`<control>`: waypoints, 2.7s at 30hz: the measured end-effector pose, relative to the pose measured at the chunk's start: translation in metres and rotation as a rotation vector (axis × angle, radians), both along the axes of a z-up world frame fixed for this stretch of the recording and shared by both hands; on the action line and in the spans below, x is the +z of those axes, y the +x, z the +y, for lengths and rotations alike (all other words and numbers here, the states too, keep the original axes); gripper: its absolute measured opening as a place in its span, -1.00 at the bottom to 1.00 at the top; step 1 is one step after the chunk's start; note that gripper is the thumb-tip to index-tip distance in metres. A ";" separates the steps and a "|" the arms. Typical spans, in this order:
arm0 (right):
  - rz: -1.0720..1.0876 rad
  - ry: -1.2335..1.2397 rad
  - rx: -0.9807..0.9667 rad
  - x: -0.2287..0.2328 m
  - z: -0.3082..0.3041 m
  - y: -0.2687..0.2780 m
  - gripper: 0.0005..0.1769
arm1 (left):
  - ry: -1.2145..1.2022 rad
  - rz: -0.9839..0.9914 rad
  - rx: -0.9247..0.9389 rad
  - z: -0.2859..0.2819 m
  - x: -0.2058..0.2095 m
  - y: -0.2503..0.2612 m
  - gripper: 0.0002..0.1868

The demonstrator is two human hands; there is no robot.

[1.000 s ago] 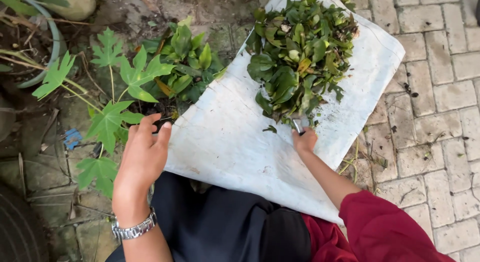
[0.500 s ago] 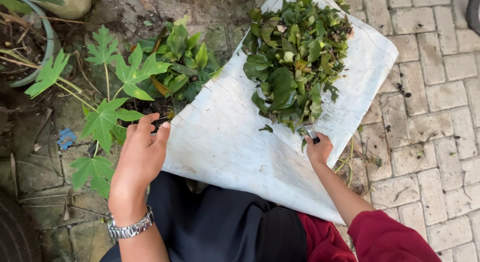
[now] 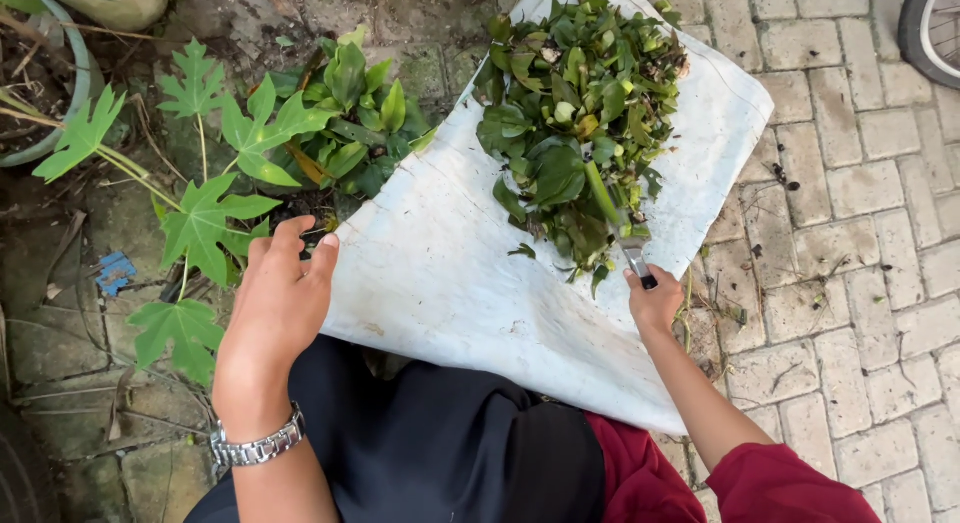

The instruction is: Chopping leaves with a knife on a white sheet and placing them into a tire planter.

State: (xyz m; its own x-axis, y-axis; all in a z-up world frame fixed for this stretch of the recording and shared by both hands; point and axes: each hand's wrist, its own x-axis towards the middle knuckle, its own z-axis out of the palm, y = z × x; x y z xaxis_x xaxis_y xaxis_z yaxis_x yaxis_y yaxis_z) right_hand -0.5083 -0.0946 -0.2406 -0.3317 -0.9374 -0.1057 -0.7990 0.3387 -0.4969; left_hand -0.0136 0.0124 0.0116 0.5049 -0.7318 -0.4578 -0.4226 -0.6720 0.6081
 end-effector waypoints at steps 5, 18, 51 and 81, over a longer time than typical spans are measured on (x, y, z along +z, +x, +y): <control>0.015 -0.055 0.043 0.013 -0.003 0.003 -0.61 | -0.028 -0.015 -0.010 0.002 0.005 -0.003 -0.43; 0.009 -0.163 0.223 0.073 -0.013 0.023 -0.61 | -0.356 -0.069 0.062 0.009 0.009 0.001 -0.56; 0.121 -0.207 1.542 0.317 0.047 0.432 -0.49 | -2.076 0.446 2.179 0.351 0.021 0.100 -0.39; -0.155 0.468 1.668 0.342 0.177 0.597 -0.43 | -2.151 0.679 1.968 0.337 0.047 0.100 -0.55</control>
